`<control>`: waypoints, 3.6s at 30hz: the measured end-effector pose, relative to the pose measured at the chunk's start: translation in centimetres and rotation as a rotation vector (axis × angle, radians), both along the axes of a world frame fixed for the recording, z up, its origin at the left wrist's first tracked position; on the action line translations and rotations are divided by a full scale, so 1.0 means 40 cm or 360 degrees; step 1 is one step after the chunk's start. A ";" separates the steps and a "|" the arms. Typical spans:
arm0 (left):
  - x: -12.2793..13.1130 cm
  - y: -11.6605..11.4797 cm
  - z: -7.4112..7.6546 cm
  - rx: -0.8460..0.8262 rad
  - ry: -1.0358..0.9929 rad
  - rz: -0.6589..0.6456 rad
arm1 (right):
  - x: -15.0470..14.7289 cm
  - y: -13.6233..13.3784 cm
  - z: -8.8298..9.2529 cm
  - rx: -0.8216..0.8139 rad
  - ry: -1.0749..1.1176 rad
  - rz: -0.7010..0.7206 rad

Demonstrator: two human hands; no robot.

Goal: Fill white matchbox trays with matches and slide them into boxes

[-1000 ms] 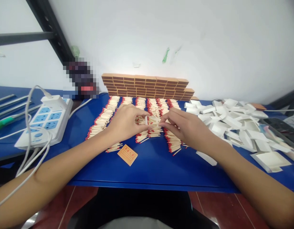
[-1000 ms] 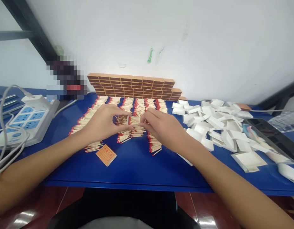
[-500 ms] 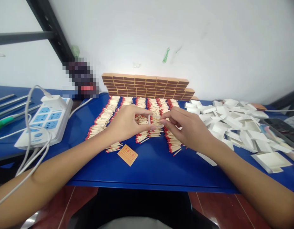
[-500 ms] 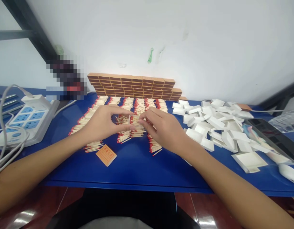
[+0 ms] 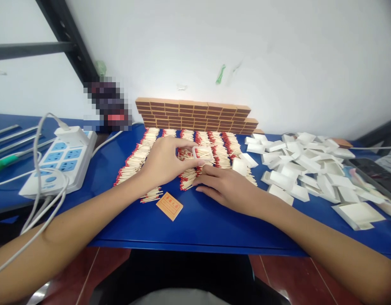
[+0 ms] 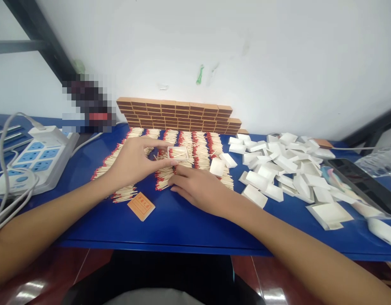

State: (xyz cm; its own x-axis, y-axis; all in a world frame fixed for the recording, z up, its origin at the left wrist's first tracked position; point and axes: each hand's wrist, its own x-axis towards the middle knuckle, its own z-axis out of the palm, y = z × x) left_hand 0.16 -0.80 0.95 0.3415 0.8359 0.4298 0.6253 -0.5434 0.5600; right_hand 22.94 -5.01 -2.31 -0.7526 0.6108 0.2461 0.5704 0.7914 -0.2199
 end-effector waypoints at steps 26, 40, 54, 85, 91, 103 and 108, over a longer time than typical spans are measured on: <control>-0.002 0.002 0.002 0.0065 0.0048 -0.0011 | -0.021 -0.012 0.021 -0.0122 -0.0060 -0.0064; 0.002 0.005 -0.010 0.0138 0.0223 -0.0235 | 0.047 0.030 0.054 0.0327 0.0267 -0.0391; -0.005 0.011 -0.007 -0.0009 0.0006 -0.0038 | 0.015 -0.003 0.050 0.0259 0.0396 -0.0094; -0.003 0.009 -0.010 0.0093 0.0045 -0.0021 | -0.042 -0.022 -0.012 -0.0046 0.0072 -0.0089; -0.005 0.011 -0.011 0.0093 0.0067 0.0000 | -0.046 -0.022 -0.017 0.0035 0.0102 -0.0052; -0.007 0.012 -0.008 0.0128 0.0129 -0.0011 | -0.047 -0.028 0.006 -0.0102 -0.0010 -0.0086; -0.010 0.019 -0.005 0.0161 0.0278 -0.0069 | -0.011 -0.018 0.034 -0.0091 0.0038 -0.0078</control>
State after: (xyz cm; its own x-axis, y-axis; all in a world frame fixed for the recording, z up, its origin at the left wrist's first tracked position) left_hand -0.26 -0.03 0.73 0.4528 0.7743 0.4421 0.6831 -0.6199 0.3861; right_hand 22.51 -5.72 -0.95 -0.7157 0.6603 0.2275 0.6022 0.7484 -0.2779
